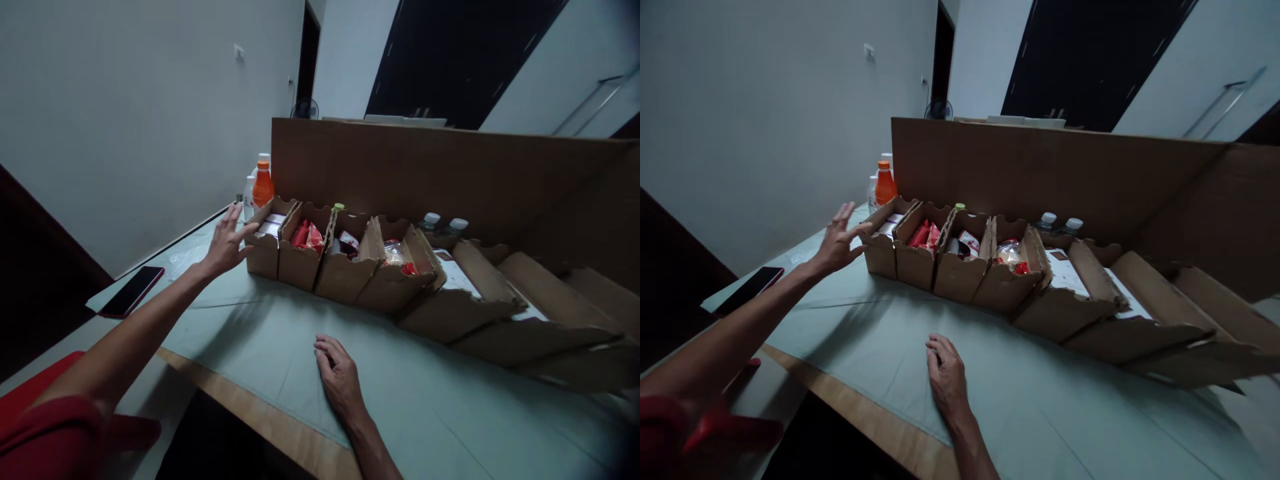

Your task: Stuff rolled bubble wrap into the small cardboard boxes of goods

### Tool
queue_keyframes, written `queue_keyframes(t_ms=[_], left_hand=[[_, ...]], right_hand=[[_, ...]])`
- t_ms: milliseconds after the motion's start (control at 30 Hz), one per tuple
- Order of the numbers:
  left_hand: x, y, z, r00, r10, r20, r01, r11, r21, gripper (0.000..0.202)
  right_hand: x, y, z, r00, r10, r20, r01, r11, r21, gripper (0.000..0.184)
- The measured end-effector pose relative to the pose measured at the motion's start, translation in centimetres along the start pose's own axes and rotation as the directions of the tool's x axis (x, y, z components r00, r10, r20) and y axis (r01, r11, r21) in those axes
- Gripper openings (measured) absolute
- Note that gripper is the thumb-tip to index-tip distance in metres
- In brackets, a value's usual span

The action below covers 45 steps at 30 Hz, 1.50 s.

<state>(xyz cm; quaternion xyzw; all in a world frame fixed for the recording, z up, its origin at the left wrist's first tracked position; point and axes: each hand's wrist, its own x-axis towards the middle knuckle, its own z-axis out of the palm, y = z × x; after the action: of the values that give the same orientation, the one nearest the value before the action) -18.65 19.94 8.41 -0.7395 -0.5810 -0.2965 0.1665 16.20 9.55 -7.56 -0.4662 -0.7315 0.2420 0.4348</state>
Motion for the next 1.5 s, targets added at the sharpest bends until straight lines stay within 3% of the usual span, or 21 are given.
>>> queue_keyframes(t_ms=[100, 167, 267, 367, 500, 600, 667, 767, 833, 867, 900, 967, 1000, 1067, 1133, 1233, 1333, 1433, 1500], left_hand=[[3.0, 0.6, 0.2, 0.978, -0.003, 0.208, -0.01, 0.998, 0.064, 0.018], [4.0, 1.0, -0.1, 0.964, 0.008, 0.265, -0.031, 0.996, 0.084, 0.013], [3.2, 1.8, -1.3, 0.96, 0.047, 0.277, -0.073, 0.993, 0.087, 0.015], [0.5, 3.3, -3.0, 0.959, 0.119, 0.256, -0.144, 0.986, 0.081, 0.014], [-3.0, 8.6, -4.9, 0.954, 0.239, 0.179, -0.244, 0.97, 0.005, 0.016], [-4.0, 14.3, -6.0, 0.95, 0.298, 0.09, -0.285, 0.948, -0.14, 0.019], [-4.1, 17.2, -7.2, 0.948, 0.316, -0.031, -0.311, 0.908, -0.28, 0.015], [-4.4, 17.8, -9.2, 0.932, 0.162, -0.325, -0.287, 0.877, -0.387, 0.017], [-5.0, 15.3, -9.7, 0.88, -0.093, -0.465, -0.146, 0.88, -0.452, 0.029], [-5.4, 13.4, -9.5, 0.842, -0.252, -0.478, -0.037, 0.856, -0.516, 0.035], [-5.9, 11.4, -8.9, 0.799, -0.413, -0.437, 0.085, 0.797, -0.598, 0.041], [-7.5, 7.4, -7.0, 0.684, -0.687, -0.244, 0.279, 0.556, -0.783, 0.05], [-8.5, 5.9, -5.7, 0.664, -0.733, -0.146, 0.349, 0.476, -0.807, 0.054], [-10.8, 4.3, -3.1, 0.664, -0.743, 0.077, 0.457, 0.322, -0.829, 0.056], [-13.2, 4.7, -1.0, 0.631, -0.72, 0.287, 0.541, 0.144, -0.829, 0.057], [-15.0, 7.6, 1.1, 0.581, -0.702, 0.412, 0.565, -0.017, -0.825, 0.055], [-13.8, 11.4, 2.5, 0.65, -0.589, 0.481, 0.509, -0.133, -0.85, 0.056], [-11.3, 14.6, 4.7, 0.735, -0.428, 0.526, 0.467, -0.243, -0.85, 0.068], [-10.2, 15.8, 6.5, 0.763, -0.365, 0.534, 0.46, -0.274, -0.845, 0.071]], right_hand=[[0.0, -0.1, -0.1, 1.0, -0.015, -0.015, 0.015, 1.0, 0.004, 0.023], [-0.1, -0.2, -0.1, 1.0, -0.019, -0.021, 0.019, 1.0, 0.01, 0.023], [-0.1, -0.4, -0.1, 1.0, -0.016, -0.024, 0.016, 1.0, 0.019, 0.023], [-0.2, -0.4, -0.1, 1.0, -0.009, -0.021, 0.009, 1.0, 0.025, 0.023], [0.0, -0.5, -0.1, 1.0, -0.005, 0.001, 0.005, 0.999, 0.032, 0.022], [0.1, -1.0, -0.4, 1.0, 0.002, 0.031, -0.003, 0.999, 0.033, 0.022], [0.1, -1.5, -0.8, 0.998, 0.012, 0.058, -0.014, 0.999, 0.034, 0.024], [0.0, -1.9, -1.8, 0.995, 0.027, 0.094, -0.031, 0.999, 0.041, 0.027], [-0.2, -1.8, -2.5, 0.995, 0.057, 0.083, -0.061, 0.997, 0.053, 0.027], [-0.4, -1.8, -2.8, 0.994, 0.084, 0.064, -0.088, 0.994, 0.065, 0.026], [-0.6, -1.8, -3.1, 0.992, 0.118, 0.041, -0.121, 0.989, 0.083, 0.026], [-1.2, -2.2, -3.3, 0.982, 0.187, 0.002, -0.186, 0.974, 0.132, 0.028], [-1.7, -2.6, -3.2, 0.979, 0.205, -0.002, -0.202, 0.967, 0.152, 0.031], [-2.9, -4.0, -2.6, 0.98, 0.196, 0.015, -0.196, 0.965, 0.176, 0.041], [-3.9, -5.6, -1.8, 0.986, 0.164, 0.028, -0.166, 0.971, 0.174, 0.053], [-4.4, -6.8, -1.2, 0.984, 0.175, -0.046, -0.167, 0.976, 0.137, 0.058], [-3.0, -5.8, -2.6, 0.956, 0.25, -0.156, -0.238, 0.967, 0.093, 0.05], [-0.6, -3.4, -5.5, 0.912, 0.343, -0.226, -0.334, 0.939, 0.077, 0.05], [0.6, -1.8, -7.3, 0.899, 0.364, -0.242, -0.357, 0.931, 0.073, 0.052]])
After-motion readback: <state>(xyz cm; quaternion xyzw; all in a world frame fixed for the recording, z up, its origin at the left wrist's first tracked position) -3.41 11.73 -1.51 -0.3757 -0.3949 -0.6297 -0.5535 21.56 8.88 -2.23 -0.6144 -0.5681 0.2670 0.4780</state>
